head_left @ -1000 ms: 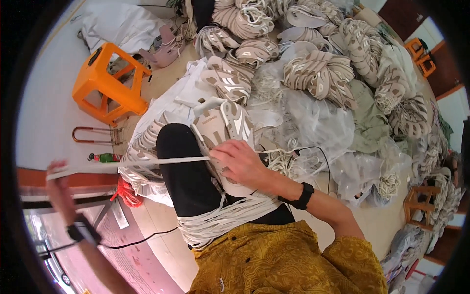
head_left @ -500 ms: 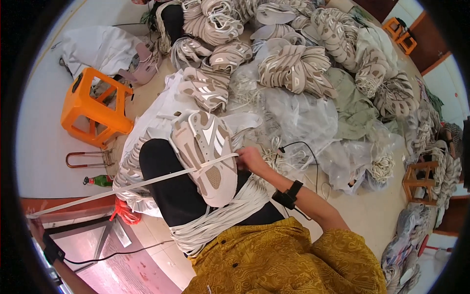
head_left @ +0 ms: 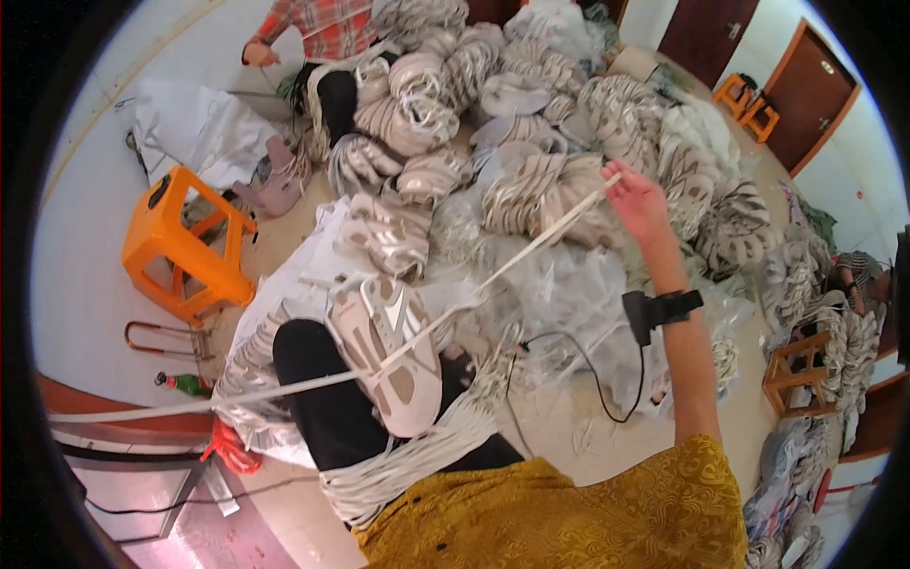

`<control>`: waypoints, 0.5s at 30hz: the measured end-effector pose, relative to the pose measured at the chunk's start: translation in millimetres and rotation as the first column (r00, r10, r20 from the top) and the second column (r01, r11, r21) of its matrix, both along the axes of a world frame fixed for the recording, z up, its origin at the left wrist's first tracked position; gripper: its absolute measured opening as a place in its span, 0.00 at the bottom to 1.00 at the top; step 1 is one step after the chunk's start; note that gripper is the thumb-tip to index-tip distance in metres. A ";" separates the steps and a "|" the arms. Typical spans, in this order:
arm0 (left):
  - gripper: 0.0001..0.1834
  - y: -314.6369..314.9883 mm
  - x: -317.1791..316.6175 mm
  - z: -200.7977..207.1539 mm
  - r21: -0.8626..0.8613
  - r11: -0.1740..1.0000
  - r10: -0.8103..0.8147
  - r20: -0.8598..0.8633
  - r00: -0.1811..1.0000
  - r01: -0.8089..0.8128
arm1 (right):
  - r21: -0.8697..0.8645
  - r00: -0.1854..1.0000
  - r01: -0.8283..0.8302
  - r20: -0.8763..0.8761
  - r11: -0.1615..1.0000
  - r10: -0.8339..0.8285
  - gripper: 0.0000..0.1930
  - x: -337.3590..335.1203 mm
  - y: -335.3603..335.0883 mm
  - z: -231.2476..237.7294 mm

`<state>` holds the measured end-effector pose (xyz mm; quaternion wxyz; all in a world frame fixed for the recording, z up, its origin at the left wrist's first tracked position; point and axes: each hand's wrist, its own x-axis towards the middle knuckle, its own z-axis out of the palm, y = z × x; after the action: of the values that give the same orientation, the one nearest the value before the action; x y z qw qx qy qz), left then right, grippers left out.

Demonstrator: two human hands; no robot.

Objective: Lacing a new sneaker in a manufacturing or assembly setting.

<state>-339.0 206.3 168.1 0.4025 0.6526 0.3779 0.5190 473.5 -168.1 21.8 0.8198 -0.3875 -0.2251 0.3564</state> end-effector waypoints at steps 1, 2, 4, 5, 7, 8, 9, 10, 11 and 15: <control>0.16 8.2 20.7 -2.3 0.028 0.999 -0.020 0.007 1.000 0.020 | 0.017 1.000 0.007 0.030 1.000 -0.008 0.21 17.2 -6.8 21.0; 0.15 16.9 44.0 -3.7 0.057 0.997 -0.043 0.015 0.999 0.042 | -0.017 0.990 0.109 0.093 0.994 -0.107 0.21 34.0 -14.5 42.7; 0.15 37.1 101.4 -0.9 0.119 0.988 -0.101 0.033 0.994 0.096 | -0.015 0.955 0.239 0.187 0.971 -0.232 0.20 67.4 -34.5 88.7; 0.15 46.2 130.6 3.9 0.153 0.980 -0.131 0.041 0.991 0.123 | -0.002 0.927 0.291 0.248 0.957 -0.282 0.20 82.5 -45.6 112.9; 0.15 61.8 188.4 17.7 0.218 0.960 -0.188 0.046 0.981 0.173 | 0.038 0.856 0.396 0.347 0.917 -0.384 0.20 100.1 -65.9 157.9; 0.15 68.2 215.8 27.2 0.253 0.948 -0.213 0.046 0.976 0.195 | 0.067 0.838 0.411 0.365 0.909 -0.406 0.20 104.0 -74.5 177.9; 0.15 73.3 241.7 38.2 0.286 0.935 -0.232 0.041 0.972 0.211 | 0.093 0.796 0.450 0.409 0.888 -0.446 0.20 99.6 -76.0 199.4; 0.15 77.8 272.5 51.5 0.322 0.917 -0.263 0.040 0.964 0.237 | 0.126 0.741 0.498 0.451 0.858 -0.497 0.20 99.5 -86.5 220.8; 0.15 80.9 302.0 66.7 0.359 0.897 -0.291 0.036 0.956 0.260 | 0.114 0.702 0.513 0.516 0.851 -0.492 0.22 102.7 -92.9 240.8; 0.15 79.3 379.8 139.4 0.499 0.814 -0.338 -0.007 0.941 0.296 | 0.167 0.519 0.620 0.645 0.767 -0.561 0.20 70.9 -91.8 312.6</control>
<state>40.8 285.6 307.5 0.3184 0.7655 0.1019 0.5498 544.3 -259.9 334.4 0.7387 -0.5741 -0.3399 -0.0955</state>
